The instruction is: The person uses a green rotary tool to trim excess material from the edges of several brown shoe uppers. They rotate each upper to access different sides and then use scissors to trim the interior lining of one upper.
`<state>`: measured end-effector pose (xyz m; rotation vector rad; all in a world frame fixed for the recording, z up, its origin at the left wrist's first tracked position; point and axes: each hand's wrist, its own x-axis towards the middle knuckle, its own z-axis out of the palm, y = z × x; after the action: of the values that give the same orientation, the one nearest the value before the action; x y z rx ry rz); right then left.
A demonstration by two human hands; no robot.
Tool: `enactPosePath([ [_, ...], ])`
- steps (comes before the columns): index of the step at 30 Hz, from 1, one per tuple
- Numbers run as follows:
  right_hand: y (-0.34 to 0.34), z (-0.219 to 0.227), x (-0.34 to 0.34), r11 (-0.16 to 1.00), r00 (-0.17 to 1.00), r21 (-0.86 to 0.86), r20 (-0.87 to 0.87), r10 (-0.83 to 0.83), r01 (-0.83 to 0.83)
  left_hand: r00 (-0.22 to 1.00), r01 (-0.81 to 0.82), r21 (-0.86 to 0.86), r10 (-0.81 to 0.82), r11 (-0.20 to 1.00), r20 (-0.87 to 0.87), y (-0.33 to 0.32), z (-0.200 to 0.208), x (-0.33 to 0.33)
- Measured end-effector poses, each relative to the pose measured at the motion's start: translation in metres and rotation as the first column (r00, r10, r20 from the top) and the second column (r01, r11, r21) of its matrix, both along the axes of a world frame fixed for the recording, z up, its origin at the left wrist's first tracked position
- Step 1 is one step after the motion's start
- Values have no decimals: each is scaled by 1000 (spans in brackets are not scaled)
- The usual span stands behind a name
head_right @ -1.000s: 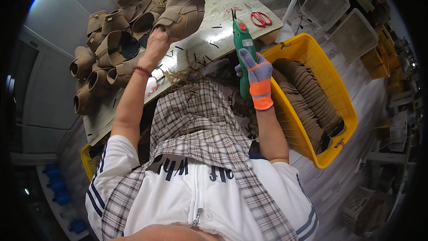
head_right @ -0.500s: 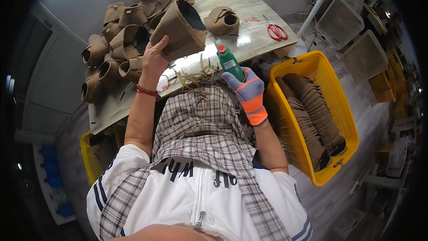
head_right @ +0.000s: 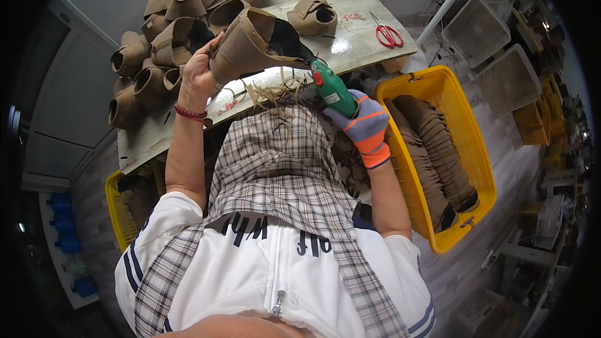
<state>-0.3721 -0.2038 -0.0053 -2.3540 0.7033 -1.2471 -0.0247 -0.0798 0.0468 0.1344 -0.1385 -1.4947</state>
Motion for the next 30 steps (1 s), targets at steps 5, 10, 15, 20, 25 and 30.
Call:
enactPosePath([
  [5,-10,-7,-11,999,1000,-50,18,20,-19,998,-21,135,13,991,62,0,-2,4],
  [10,-1,-1,-16,995,995,7,0,99,-99,999,1,77,-5,997,49,1,-9,9],
  [15,3,-5,-19,995,995,-13,-3,102,-102,999,23,97,-26,995,28,1,-3,4],
  [20,9,4,-15,988,988,18,12,154,-154,998,59,24,-60,998,32,3,0,-4],
  [25,11,17,-10,976,978,-57,9,210,-209,999,48,41,-49,998,15,-1,-7,1],
  [30,11,23,-7,964,965,-47,9,262,-262,999,28,96,-32,995,34,-9,-9,6],
])
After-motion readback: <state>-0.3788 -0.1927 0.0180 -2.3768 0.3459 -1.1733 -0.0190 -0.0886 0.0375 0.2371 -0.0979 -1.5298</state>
